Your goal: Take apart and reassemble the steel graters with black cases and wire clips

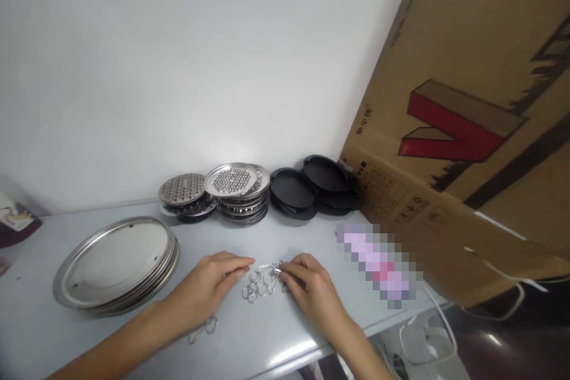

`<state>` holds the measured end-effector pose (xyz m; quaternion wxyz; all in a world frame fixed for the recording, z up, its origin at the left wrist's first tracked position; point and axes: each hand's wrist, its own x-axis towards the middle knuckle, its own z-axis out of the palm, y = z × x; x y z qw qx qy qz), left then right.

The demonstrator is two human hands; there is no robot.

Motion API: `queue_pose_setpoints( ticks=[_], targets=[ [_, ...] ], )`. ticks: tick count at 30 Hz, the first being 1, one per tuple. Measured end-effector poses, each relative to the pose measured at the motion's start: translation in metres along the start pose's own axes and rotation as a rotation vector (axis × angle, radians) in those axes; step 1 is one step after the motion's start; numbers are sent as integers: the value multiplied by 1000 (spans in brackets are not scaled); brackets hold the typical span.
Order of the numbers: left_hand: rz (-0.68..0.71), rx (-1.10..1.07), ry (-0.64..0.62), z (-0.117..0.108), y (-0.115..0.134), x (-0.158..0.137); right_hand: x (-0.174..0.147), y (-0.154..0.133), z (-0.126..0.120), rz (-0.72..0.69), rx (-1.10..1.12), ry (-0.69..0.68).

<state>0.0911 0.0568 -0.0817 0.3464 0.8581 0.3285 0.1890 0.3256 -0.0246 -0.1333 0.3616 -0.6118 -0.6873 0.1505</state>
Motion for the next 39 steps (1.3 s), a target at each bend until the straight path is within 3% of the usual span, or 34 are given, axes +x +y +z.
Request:
queue_pose_setpoints(
  ticks=[3,6,11,16,20,24,28,32,39],
  targets=[
    [-99,65,-103,-24,0,-22,1,1,2,47,98,31],
    [-158,155,-217,-33,-5,-46,3,3,1,109,169,94],
    [-199,206,-225,-19,-12,-58,2,5,0,163,196,205],
    [-226,138,-231,-12,0,-49,5,-11,-5,147,223,244],
    [-324,-147,-116,-19,13,-34,26,-48,-13,55,354,72],
    [-363,-543,81,-26,16,-7,73,-75,-14,33,671,-339],
    [-368,-755,266,-23,6,5,117,-71,-6,92,896,-638],
    [-378,-857,409,-16,-6,-4,120,-59,1,146,1016,-657],
    [-352,-909,461,-22,-8,-12,92,-59,7,91,1084,-560]
  ],
)
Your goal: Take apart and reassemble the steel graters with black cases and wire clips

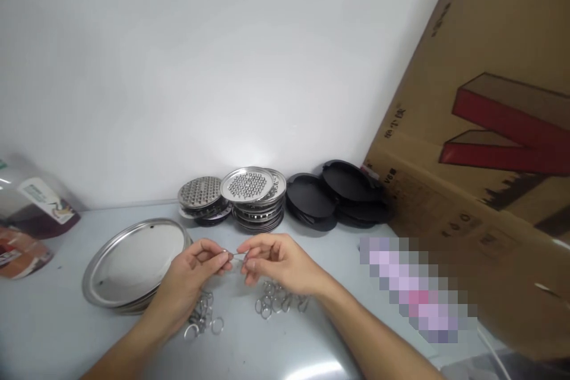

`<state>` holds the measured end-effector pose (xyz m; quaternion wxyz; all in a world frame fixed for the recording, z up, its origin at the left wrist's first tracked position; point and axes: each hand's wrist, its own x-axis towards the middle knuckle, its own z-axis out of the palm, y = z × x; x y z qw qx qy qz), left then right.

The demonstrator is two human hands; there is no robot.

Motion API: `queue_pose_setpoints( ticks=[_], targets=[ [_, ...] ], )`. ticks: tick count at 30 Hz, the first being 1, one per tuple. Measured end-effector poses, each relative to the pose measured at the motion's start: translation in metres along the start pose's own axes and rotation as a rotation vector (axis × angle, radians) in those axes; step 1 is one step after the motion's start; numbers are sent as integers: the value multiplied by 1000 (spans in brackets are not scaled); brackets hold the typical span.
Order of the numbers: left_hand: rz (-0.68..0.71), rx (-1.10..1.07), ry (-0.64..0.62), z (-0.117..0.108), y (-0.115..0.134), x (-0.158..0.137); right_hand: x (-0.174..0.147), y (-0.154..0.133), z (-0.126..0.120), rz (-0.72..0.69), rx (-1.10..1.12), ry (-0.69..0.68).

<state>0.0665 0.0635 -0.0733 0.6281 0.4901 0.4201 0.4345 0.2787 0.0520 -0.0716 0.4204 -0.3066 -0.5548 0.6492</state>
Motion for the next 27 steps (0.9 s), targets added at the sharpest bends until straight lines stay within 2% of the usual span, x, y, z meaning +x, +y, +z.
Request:
queue_pose_setpoints(
  ticks=[3,8,11,15,18,22,25,27],
  targets=[
    [-72,-95,-72,2,2,-1,1,4,4,-49,-23,15],
    [-303,-200,-299,9,-8,-7,4,11,16,-238,-280,226],
    [-336,-185,-254,10,-16,-7,6,15,22,-169,-262,212],
    [-279,-241,-138,6,-20,-3,9,18,23,-105,-199,226],
    [-262,-275,-167,7,-18,-1,8,22,23,-106,-263,284],
    [-128,-29,-150,12,-14,-3,6,26,24,-90,-426,349],
    [29,231,-45,13,-14,-6,6,25,24,-68,-512,324],
    [108,383,41,11,-16,-5,7,24,22,-53,-481,272]
  ],
)
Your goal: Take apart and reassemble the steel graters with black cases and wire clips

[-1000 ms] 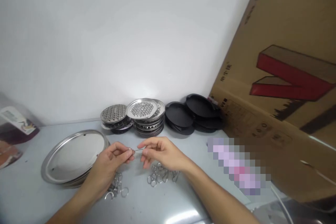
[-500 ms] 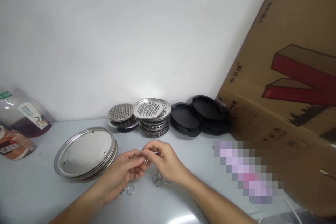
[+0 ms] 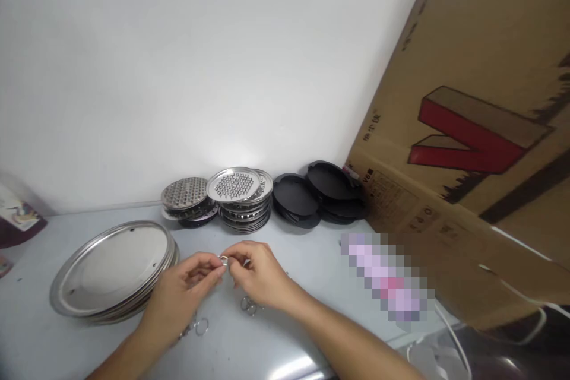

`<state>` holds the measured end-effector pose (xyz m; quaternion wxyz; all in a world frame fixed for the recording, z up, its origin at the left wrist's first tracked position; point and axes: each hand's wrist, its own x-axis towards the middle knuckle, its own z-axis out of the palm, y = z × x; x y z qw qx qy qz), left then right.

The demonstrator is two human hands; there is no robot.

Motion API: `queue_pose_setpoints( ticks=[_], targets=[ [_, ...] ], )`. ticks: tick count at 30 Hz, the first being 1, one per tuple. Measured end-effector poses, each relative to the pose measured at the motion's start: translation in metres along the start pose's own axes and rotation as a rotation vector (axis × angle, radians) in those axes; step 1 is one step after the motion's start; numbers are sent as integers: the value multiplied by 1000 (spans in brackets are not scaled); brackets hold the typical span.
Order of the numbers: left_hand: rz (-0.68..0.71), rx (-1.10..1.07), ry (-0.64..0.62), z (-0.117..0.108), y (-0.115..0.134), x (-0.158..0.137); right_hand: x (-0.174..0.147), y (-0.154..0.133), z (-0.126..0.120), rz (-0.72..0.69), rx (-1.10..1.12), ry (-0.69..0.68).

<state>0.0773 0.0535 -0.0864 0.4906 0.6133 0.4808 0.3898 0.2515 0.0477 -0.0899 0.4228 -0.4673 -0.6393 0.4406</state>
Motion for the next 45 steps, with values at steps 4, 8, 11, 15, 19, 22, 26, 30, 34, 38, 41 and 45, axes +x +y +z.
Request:
queue_pose_setpoints(
  ticks=[4,8,11,15,19,22,26,30,34,38,41,45],
  targets=[
    [7,118,37,-4,-6,3,7,3,-8,47,255,-129],
    [61,169,-6,-7,-12,6,11,8,-12,76,383,-216],
    [92,203,32,-8,-16,8,10,11,-9,5,175,-154],
    [78,248,72,-9,-19,12,4,10,-6,-311,-288,-38],
    [100,238,121,-10,-18,14,1,8,-7,-470,-532,-54],
    [84,209,97,-11,-12,12,2,4,-9,-442,-497,-53],
    [21,153,69,-11,-4,8,4,-2,-11,-315,-359,-19],
    [20,136,81,-10,-2,8,5,-3,-11,-227,-309,-18],
    [-9,73,81,-9,0,7,1,-2,-6,-240,-326,19],
    [48,93,107,-5,1,2,-3,3,2,-285,-367,130],
    [114,110,123,-3,0,1,-5,8,10,-323,-362,176],
    [178,178,178,-2,1,2,-5,9,21,-331,-367,207]
  ],
)
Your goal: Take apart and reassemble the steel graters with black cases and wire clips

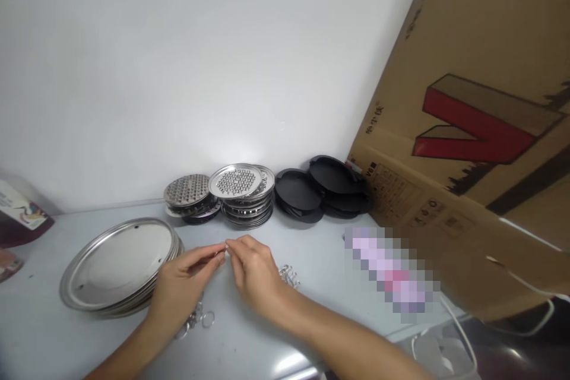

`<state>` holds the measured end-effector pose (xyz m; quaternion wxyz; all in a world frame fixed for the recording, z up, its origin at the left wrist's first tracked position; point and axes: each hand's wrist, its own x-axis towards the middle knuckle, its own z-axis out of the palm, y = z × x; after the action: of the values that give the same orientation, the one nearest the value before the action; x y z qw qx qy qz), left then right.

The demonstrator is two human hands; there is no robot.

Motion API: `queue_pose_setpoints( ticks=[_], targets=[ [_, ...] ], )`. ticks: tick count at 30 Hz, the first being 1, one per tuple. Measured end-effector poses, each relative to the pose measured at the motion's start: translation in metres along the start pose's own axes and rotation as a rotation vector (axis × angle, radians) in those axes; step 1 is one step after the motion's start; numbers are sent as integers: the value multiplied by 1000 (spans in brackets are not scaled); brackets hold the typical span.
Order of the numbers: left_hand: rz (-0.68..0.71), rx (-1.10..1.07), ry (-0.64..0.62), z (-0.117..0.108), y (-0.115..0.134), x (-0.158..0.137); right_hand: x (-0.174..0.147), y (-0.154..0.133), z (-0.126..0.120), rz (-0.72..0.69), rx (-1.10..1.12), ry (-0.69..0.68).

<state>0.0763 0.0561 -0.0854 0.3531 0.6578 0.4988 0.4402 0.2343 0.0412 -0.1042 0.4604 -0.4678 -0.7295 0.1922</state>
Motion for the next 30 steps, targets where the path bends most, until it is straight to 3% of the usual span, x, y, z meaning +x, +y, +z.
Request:
queue_pose_setpoints(
  ticks=[5,10,13,15,18,26,30],
  targets=[
    [-25,28,23,-2,-1,4,9,-5,1,105,45,-28],
    [-61,83,-6,-3,-11,8,23,14,-6,514,752,-200],
    [-34,78,-79,-3,-17,8,26,26,-13,685,953,-209],
    [-35,35,-161,-3,-18,8,26,29,-18,766,1033,-284],
    [-48,3,-243,-4,-14,7,26,27,-23,807,1125,-376],
    [116,155,-245,-7,-12,6,24,19,-19,797,1157,-311],
    [43,102,-245,-5,-13,6,25,19,-19,813,1197,-305]
  ],
)
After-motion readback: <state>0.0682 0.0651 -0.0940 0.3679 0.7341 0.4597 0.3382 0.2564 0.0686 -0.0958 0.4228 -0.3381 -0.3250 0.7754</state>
